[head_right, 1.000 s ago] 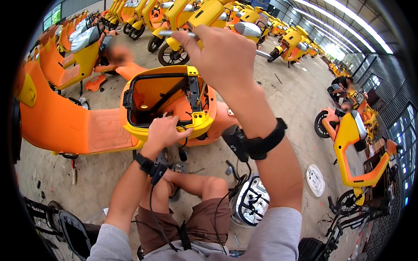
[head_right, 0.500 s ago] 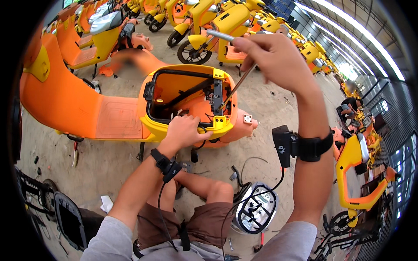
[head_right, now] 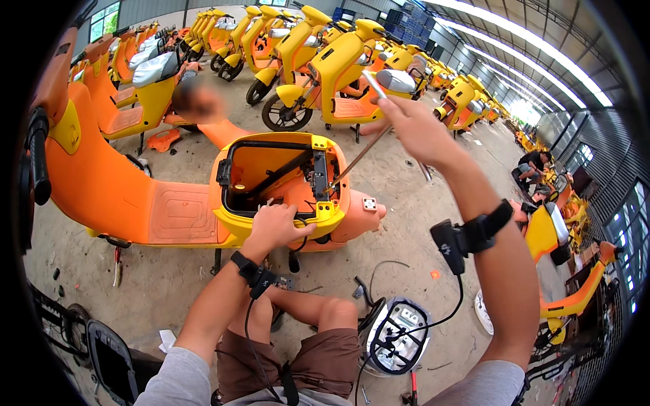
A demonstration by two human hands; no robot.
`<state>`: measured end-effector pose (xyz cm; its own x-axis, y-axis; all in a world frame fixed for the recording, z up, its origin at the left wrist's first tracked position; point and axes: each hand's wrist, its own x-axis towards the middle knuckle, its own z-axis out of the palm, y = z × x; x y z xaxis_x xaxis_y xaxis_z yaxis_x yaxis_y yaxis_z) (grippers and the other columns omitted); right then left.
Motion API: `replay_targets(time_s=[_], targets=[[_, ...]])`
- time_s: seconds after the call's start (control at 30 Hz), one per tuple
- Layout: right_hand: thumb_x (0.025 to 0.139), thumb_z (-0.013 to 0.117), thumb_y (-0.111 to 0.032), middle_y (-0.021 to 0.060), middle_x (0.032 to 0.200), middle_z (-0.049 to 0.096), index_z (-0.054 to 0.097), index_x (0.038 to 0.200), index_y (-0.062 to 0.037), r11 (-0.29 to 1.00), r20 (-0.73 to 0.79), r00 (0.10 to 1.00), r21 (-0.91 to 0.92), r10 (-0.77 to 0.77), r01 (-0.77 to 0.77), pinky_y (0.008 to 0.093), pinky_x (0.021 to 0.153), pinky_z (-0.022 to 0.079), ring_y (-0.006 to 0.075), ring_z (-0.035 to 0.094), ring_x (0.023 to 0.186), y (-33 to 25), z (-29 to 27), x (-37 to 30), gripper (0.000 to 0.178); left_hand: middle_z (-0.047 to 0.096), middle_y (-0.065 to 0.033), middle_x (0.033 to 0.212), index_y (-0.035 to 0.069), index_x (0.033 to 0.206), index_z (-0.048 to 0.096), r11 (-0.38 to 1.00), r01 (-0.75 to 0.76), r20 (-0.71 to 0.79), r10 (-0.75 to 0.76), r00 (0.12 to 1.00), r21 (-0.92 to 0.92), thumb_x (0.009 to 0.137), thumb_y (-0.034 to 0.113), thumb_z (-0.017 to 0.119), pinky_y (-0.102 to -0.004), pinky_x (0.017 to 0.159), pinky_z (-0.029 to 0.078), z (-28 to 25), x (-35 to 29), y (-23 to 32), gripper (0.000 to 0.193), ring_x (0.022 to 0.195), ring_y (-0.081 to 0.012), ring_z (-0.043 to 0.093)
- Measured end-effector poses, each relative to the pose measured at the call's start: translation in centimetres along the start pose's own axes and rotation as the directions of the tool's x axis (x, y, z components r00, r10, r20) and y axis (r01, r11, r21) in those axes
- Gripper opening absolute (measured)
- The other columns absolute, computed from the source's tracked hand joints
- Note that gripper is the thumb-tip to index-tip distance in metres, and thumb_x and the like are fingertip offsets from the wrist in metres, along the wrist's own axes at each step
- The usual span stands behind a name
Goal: The person assembles an orange and yellow electric scooter by connecting internal electrical wires and using a T-handle wrench to tighten bolts on the frame.
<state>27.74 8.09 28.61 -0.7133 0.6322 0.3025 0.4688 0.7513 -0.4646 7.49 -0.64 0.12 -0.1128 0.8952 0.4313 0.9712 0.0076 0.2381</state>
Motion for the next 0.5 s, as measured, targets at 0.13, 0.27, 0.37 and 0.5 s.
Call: replay_targets(time_s=[0.13, 0.27, 0.37, 0.5], targets=[[0.108, 0.034, -0.031, 0.0166, 0.115, 0.072, 0.041, 0.148, -0.0039, 0.906, 0.068, 0.998, 0.421, 0.013, -0.041, 0.0340, 0.094, 0.047, 0.0198, 0.065, 0.107, 0.1, 1.1, 0.5, 0.048, 0.070, -0.0162, 0.076, 0.004, 0.081, 0.068, 1.000, -0.002, 0.011, 0.002, 1.000, 0.008, 0.080, 0.072, 0.059, -0.0413, 0.068, 0.055, -0.1, 0.2, 0.4, 0.068, 0.071, -0.0311, 0.069], [0.107, 0.035, -0.024, 0.0171, 0.101, 0.073, 0.023, 0.157, -0.0071, 0.637, 0.050, 0.998, 0.768, 0.041, -0.065, 0.0423, 0.095, 0.048, 0.0293, 0.068, 0.104, -0.7, 3.0, 1.1, 0.054, 0.070, -0.0158, 0.078, 0.004, 0.083, 0.068, 0.999, 0.016, 0.028, -0.017, 0.999, 0.031, 0.080, 0.071, 0.059, -0.0401, 0.069, 0.055, -0.2, -0.1, 0.2, 0.067, 0.073, -0.0298, 0.070], [0.105, 0.041, -0.015, 0.0050, 0.079, 0.060, 0.034, 0.151, -0.0081, 0.389, -0.077, 0.990, 0.921, 0.120, 0.025, 0.0396, 0.083, 0.050, 0.0196, 0.061, 0.076, -1.0, 3.8, 2.2, 0.047, 0.071, -0.0137, 0.078, 0.005, 0.083, 0.069, 0.999, 0.018, 0.044, -0.020, 0.999, 0.047, 0.082, 0.070, 0.057, -0.0384, 0.071, 0.054, -0.2, -0.1, 0.6, 0.067, 0.076, -0.0277, 0.071], [0.102, 0.044, -0.010, 0.0002, 0.073, 0.053, 0.035, 0.149, -0.0069, 0.333, -0.144, 0.969, 0.940, 0.202, 0.070, 0.0324, 0.063, 0.047, 0.0116, 0.050, 0.059, -2.1, 5.8, 3.4, 0.048, 0.070, -0.0132, 0.077, 0.005, 0.082, 0.069, 0.999, 0.014, 0.016, -0.015, 1.000, 0.051, 0.082, 0.070, 0.057, -0.0386, 0.071, 0.054, 0.2, -0.2, 0.8, 0.066, 0.074, -0.0277, 0.070]])
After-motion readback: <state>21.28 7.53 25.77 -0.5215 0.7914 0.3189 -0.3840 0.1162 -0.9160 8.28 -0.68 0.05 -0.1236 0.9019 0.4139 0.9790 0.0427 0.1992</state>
